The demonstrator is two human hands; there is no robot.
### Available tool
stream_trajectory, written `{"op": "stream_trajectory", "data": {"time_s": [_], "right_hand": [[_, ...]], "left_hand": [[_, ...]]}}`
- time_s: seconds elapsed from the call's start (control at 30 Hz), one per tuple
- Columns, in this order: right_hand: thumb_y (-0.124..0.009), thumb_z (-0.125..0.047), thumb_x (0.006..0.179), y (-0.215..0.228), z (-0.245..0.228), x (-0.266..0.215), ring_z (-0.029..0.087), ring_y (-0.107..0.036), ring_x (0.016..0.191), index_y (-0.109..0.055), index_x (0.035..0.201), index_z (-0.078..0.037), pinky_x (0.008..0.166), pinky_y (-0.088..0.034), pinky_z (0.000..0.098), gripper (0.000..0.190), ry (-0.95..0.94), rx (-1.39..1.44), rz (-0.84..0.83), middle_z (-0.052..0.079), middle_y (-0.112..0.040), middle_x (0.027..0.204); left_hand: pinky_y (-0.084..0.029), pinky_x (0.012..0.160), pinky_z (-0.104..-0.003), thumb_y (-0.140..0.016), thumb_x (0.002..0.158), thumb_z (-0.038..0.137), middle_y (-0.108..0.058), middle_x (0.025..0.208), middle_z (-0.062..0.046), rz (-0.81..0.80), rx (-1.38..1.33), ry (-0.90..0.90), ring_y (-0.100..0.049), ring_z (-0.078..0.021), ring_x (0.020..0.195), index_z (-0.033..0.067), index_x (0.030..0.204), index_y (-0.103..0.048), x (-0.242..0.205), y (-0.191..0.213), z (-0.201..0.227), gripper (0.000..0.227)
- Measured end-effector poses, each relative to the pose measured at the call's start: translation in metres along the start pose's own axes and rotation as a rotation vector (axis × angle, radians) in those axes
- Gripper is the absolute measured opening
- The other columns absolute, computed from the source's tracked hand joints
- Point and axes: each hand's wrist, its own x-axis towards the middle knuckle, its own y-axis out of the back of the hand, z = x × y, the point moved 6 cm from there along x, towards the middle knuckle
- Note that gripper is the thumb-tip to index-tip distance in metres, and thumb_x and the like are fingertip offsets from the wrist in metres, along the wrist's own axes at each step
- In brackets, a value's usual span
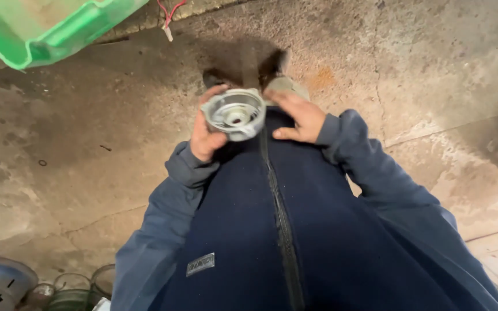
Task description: The person assembles an electric motor by inserting a rotor into a stator and securing it with a metal housing. They use pliers to tighten the housing and then handle a small cylindrical component with wires.
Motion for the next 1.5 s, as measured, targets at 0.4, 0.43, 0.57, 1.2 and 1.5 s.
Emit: {"op": "stream_trajectory", "data": {"time_s": [0.4, 0.43, 0.57, 1.2, 1.5], "right_hand": [[-0.030, -0.057, 0.108, -0.057, 0.238, -0.121, 0.035, -0.022, 0.156, -0.027, 0.162, -0.010, 0.125, -0.017, 0.0471, 0.071, -0.132, -0.070, -0.490, 0.018, -0.026, 0.169], [-0.031, -0.060, 0.106, -0.054, 0.255, -0.128, 0.035, -0.023, 0.156, -0.028, 0.162, -0.011, 0.125, -0.017, 0.0486, 0.074, -0.206, -0.178, -0.491, 0.017, -0.027, 0.168], [-0.027, -0.067, 0.096, -0.029, 0.263, -0.131, 0.031, -0.019, 0.157, -0.031, 0.161, -0.025, 0.124, -0.014, 0.0542, 0.077, -0.658, -0.401, -0.672, 0.004, -0.030, 0.168], [-0.051, -0.063, 0.092, 0.022, 0.329, -0.050, 0.044, -0.037, 0.148, -0.041, 0.158, -0.009, 0.121, -0.030, 0.0527, 0.085, -0.646, -0.730, -0.341, 0.025, -0.037, 0.161], [-0.039, -0.056, 0.099, -0.015, 0.434, -0.142, 0.051, -0.024, 0.151, -0.056, 0.147, -0.033, 0.124, -0.024, 0.0574, 0.056, -0.487, -0.748, -0.534, 0.015, -0.024, 0.167]], "left_hand": [[-0.038, 0.126, -0.041, -0.081, 0.086, 0.055, -0.049, 0.156, -0.019, 0.252, 0.149, -0.137, -0.051, -0.0295, 0.144, -0.0039, 0.162, -0.026, -0.028, -0.016, -0.047, 0.110], [-0.039, 0.125, -0.041, -0.080, 0.086, 0.054, -0.049, 0.155, -0.020, 0.241, 0.135, -0.133, -0.051, -0.0305, 0.146, -0.0035, 0.161, -0.026, -0.026, -0.027, -0.057, 0.109], [-0.038, 0.125, -0.040, -0.079, 0.086, 0.052, -0.050, 0.155, -0.021, 0.213, 0.097, -0.144, -0.052, -0.0306, 0.142, -0.0028, 0.160, -0.027, -0.019, -0.070, -0.086, 0.105], [-0.039, 0.124, -0.042, -0.077, 0.089, 0.045, -0.050, 0.153, -0.020, 0.185, 0.104, -0.085, -0.051, -0.0310, 0.144, -0.0015, 0.160, -0.025, 0.018, -0.033, -0.131, 0.099], [-0.039, 0.118, -0.042, -0.080, 0.090, 0.027, -0.050, 0.147, -0.015, 0.071, 0.138, 0.190, -0.049, -0.0266, 0.137, 0.0023, 0.159, -0.024, 0.066, -0.036, -0.218, 0.091]]}}
